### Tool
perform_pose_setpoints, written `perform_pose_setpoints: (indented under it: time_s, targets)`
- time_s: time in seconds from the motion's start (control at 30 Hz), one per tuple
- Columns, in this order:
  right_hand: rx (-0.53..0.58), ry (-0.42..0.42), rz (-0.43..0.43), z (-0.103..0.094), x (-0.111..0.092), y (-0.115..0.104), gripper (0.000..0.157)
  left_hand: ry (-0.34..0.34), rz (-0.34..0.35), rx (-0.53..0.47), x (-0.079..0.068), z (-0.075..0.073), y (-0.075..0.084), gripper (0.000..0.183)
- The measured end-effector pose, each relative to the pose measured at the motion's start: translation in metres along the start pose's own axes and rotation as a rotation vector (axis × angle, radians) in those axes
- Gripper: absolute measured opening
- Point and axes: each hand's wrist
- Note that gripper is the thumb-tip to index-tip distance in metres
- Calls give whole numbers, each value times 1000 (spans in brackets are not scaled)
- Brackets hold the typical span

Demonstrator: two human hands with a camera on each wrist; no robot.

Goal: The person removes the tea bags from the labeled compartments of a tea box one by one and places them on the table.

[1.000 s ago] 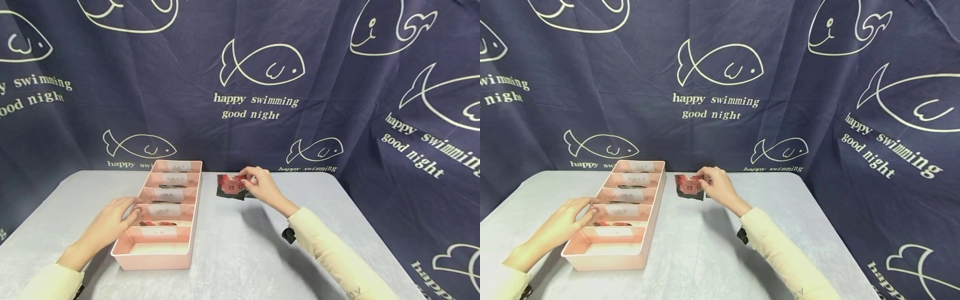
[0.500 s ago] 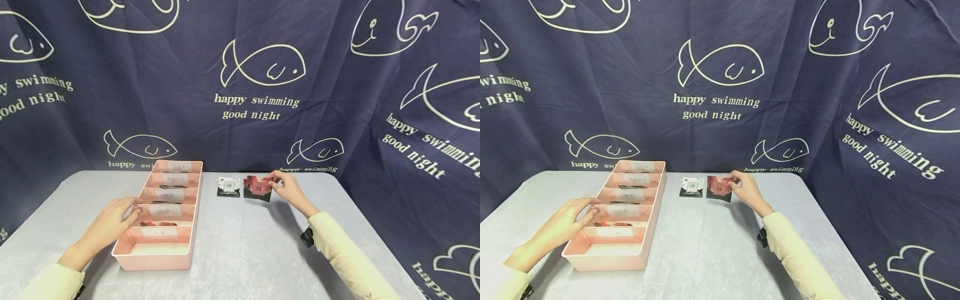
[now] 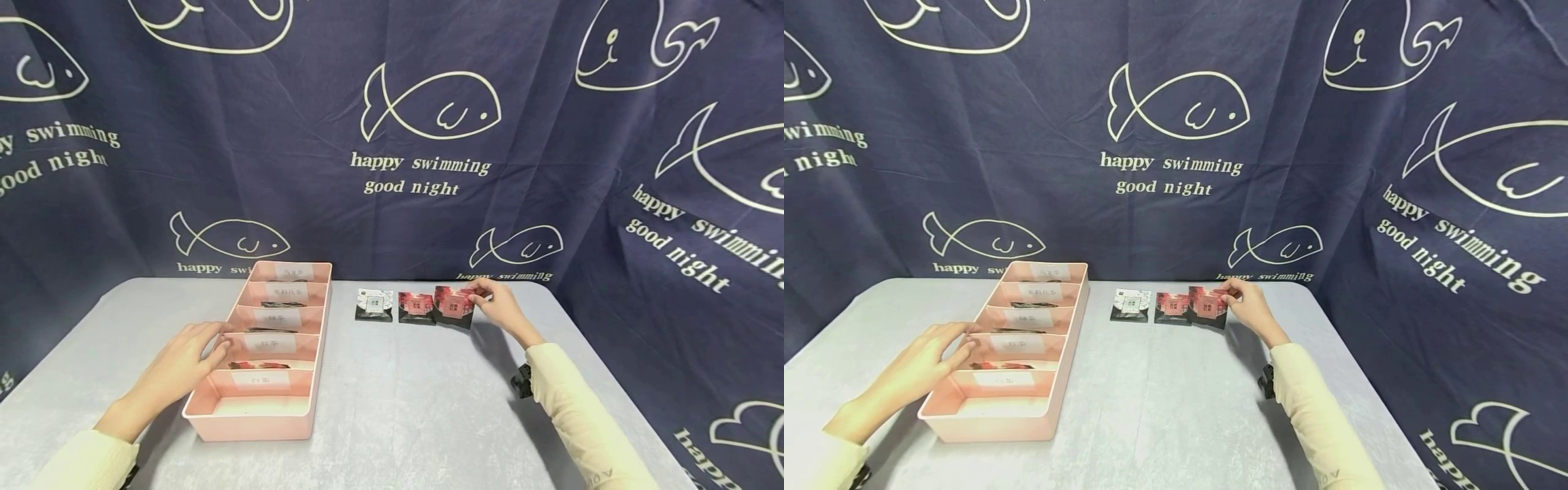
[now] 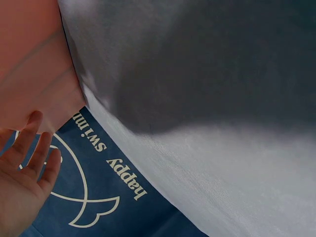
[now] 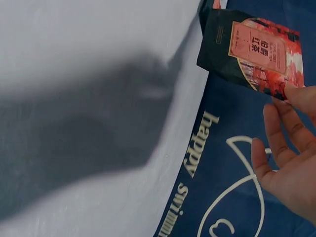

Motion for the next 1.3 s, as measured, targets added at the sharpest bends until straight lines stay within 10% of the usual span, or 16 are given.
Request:
perform_pose_setpoints:
  time_s: [0.77,1.3]
  targets:
    - [12,-14,-9,0,7,34,13,3,6,-7,0,0,-1,25]
    - [-182,-58,51,24,15,42,45,18,21,-8,0,0,-2,25]
Point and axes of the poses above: each hand's wrist, its own x-axis towards the middle knuckle, its own z-axis out of the palm, y = z × x, and after that the axes turned 2 degrees about y, right-handed
